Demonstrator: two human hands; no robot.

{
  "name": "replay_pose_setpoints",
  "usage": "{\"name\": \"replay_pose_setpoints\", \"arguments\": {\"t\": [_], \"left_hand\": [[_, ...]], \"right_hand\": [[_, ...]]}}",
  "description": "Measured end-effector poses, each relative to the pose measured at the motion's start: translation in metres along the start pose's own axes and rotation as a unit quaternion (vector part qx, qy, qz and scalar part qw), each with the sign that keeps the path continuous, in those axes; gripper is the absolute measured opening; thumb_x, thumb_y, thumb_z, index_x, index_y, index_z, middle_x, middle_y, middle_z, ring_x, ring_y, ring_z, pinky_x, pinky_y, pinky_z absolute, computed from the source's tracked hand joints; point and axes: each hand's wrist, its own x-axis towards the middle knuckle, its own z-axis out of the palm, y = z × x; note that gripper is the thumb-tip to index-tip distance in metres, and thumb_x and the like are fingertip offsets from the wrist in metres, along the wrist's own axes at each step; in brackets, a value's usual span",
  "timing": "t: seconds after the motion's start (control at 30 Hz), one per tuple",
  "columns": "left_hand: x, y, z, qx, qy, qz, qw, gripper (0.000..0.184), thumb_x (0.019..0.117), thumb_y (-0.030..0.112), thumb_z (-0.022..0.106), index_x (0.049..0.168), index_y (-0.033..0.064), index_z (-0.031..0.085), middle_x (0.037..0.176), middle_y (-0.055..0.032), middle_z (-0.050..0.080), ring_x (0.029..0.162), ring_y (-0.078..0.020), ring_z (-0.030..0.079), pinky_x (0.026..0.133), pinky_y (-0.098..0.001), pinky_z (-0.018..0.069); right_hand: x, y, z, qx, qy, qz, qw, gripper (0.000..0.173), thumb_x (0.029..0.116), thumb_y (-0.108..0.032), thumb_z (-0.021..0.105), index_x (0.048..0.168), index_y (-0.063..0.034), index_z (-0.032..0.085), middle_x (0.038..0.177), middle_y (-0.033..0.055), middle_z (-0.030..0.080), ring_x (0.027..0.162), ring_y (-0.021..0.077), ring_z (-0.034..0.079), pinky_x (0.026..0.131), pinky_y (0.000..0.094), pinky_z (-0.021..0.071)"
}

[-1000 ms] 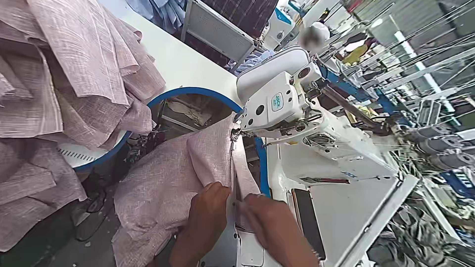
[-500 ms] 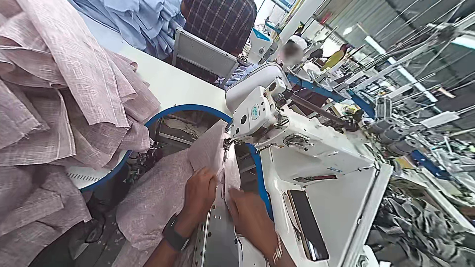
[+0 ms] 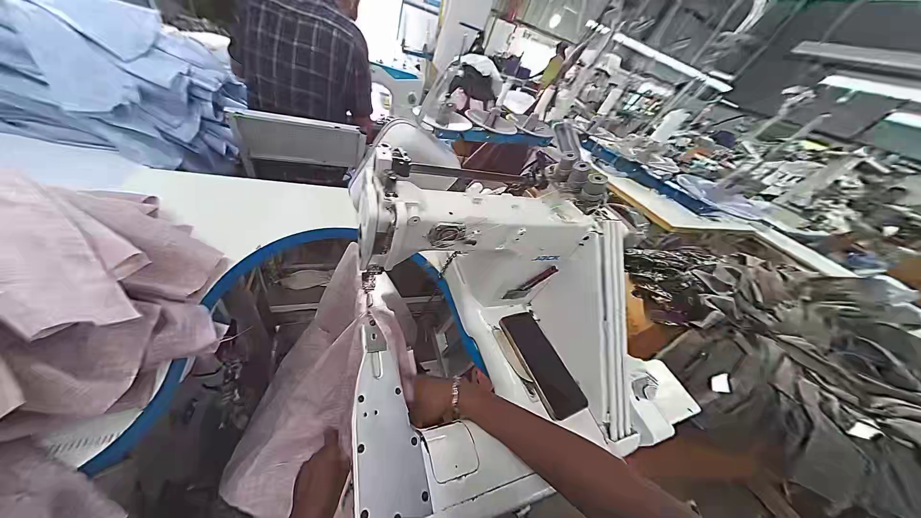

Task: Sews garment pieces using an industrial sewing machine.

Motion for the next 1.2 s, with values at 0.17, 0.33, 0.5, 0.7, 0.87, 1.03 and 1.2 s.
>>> {"name": "replay_pose_setpoints", "arguments": {"t": [0.17, 0.33, 0.5, 0.7, 0.87, 1.03, 1.2], "left_hand": [[-0.114, -0.075, -0.057, -0.224, 0.222, 0.001, 0.949, 0.025, 0.0997, 0.013, 0.051, 0.102, -0.0075, 0.066, 0.081, -0.0071, 0.066, 0.072, -0.0096, 0.065, 0.072, -0.0293, 0.0561], [-0.178, -0.122, -0.082, 0.002, -0.02, -0.166, 0.986, 0.023, 0.1014, 0.006, 0.053, 0.113, -0.003, 0.072, 0.107, -0.0305, 0.07, 0.106, -0.0505, 0.066, 0.091, -0.0698, 0.0473], [-0.068, -0.004, -0.099, -0.054, 0.15, 0.019, 0.987, 0.063, 0.0932, 0.033, 0.074, 0.142, -0.0027, 0.055, 0.131, -0.0259, 0.064, 0.123, -0.0429, 0.061, 0.104, -0.0593, 0.0474], [-0.025, 0.033, -0.07, -0.195, 0.177, 0.069, 0.962, 0.025, 0.1005, 0.012, 0.056, 0.1, -0.0075, 0.071, 0.086, -0.0233, 0.071, 0.084, -0.0384, 0.07, 0.081, -0.0577, 0.0539], [-0.067, 0.059, -0.081, -0.259, 0.176, 0.295, 0.902, 0.034, 0.1033, 0.032, 0.053, 0.091, 0.0056, 0.069, 0.056, -0.001, 0.056, 0.046, -0.0066, 0.052, 0.045, -0.024, 0.0419], [-0.056, 0.077, -0.068, -0.314, 0.142, 0.303, 0.888, 0.028, 0.0992, 0.022, 0.056, 0.08, 0.0062, 0.069, 0.052, -0.0011, 0.053, 0.043, -0.005, 0.048, 0.043, -0.0224, 0.0383], [-0.033, 0.077, -0.067, -0.294, 0.199, 0.292, 0.888, 0.025, 0.0916, 0.014, 0.053, 0.069, 0.0064, 0.061, 0.049, -0.0029, 0.047, 0.042, -0.0109, 0.044, 0.043, -0.0278, 0.0341]], "right_hand": [[-0.023, 0.007, -0.006, 0.126, 0.059, 0.066, 0.988, 0.027, 0.0991, -0.007, 0.062, 0.121, 0.0081, 0.064, 0.107, 0.0221, 0.069, 0.095, 0.0278, 0.068, 0.091, 0.0468, 0.054], [-0.008, -0.001, -0.007, -0.006, -0.064, 0.012, 0.998, 0.037, 0.1014, -0.011, 0.059, 0.134, 0.0077, 0.059, 0.13, 0.0285, 0.063, 0.127, 0.037, 0.058, 0.111, 0.0538, 0.0405], [0.009, 0.008, -0.001, 0.028, -0.078, 0.036, 0.996, 0.036, 0.0951, -0.002, 0.066, 0.129, 0.0094, 0.06, 0.119, 0.0249, 0.066, 0.111, 0.029, 0.063, 0.102, 0.0462, 0.0468], [-0.053, -0.015, -0.011, 0.392, 0.4, 0.03, 0.828, 0.015, 0.093, 0.004, 0.062, 0.108, 0.0013, 0.063, 0.089, 0.0018, 0.071, 0.08, 0.0056, 0.069, 0.075, 0.0254, 0.0596], [-0.129, -0.103, 0.049, 0.018, 0.383, 0.067, 0.921, 0.022, 0.0953, -0.01, 0.06, 0.1, 0.0083, 0.071, 0.063, 0.012, 0.066, 0.055, 0.0257, 0.067, 0.054, 0.0455, 0.0548], [-0.101, -0.144, 0.028, -0.261, 0.361, 0.054, 0.893, 0.014, 0.0892, -0.005, 0.062, 0.092, 0.0014, 0.075, 0.056, 0.011, 0.062, 0.048, 0.0279, 0.065, 0.042, 0.0421, 0.0502], [-0.065, -0.157, 0.018, -0.379, 0.291, 0.036, 0.878, 0.011, 0.0852, -0.003, 0.063, 0.088, 0.0007, 0.074, 0.061, 0.0093, 0.063, 0.049, 0.0218, 0.064, 0.042, 0.032, 0.0469]]}}
